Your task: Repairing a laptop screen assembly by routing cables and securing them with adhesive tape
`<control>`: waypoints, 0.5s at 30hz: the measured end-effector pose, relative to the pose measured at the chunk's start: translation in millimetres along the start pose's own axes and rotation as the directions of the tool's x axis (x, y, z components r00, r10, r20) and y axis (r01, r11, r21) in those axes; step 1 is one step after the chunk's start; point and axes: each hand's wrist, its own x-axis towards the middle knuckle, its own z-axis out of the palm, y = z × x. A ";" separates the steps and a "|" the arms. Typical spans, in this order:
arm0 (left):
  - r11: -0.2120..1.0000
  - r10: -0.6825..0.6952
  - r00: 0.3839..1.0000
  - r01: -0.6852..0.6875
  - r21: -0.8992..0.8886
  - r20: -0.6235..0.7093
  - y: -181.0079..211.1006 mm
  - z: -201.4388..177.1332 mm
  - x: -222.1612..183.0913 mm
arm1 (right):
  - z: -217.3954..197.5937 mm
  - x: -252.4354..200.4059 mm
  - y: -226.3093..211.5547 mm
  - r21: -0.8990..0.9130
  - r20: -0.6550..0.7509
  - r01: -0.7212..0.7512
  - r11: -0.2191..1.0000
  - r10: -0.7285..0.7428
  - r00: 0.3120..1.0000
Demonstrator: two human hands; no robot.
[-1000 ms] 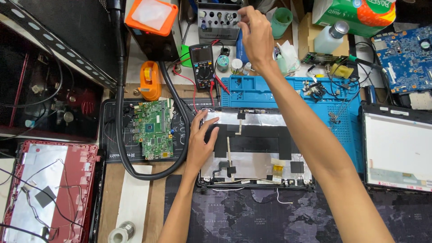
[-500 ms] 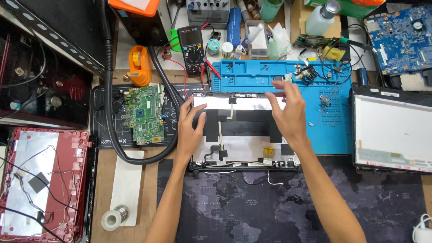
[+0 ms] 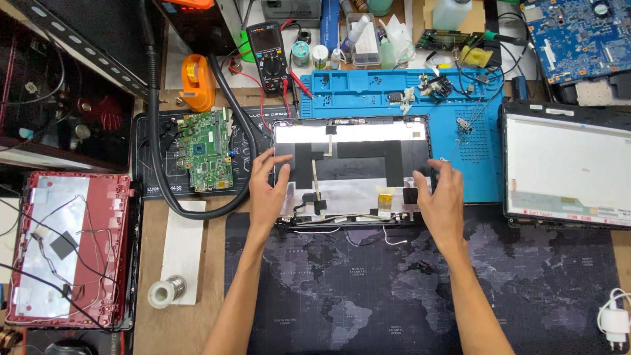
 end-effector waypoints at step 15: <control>0.889 0.076 0.995 -0.098 0.447 0.066 26.0 5.7 -36.1 | -14.3 -21.0 -10.4 -0.240 0.076 0.159 0.958 -0.145 0.986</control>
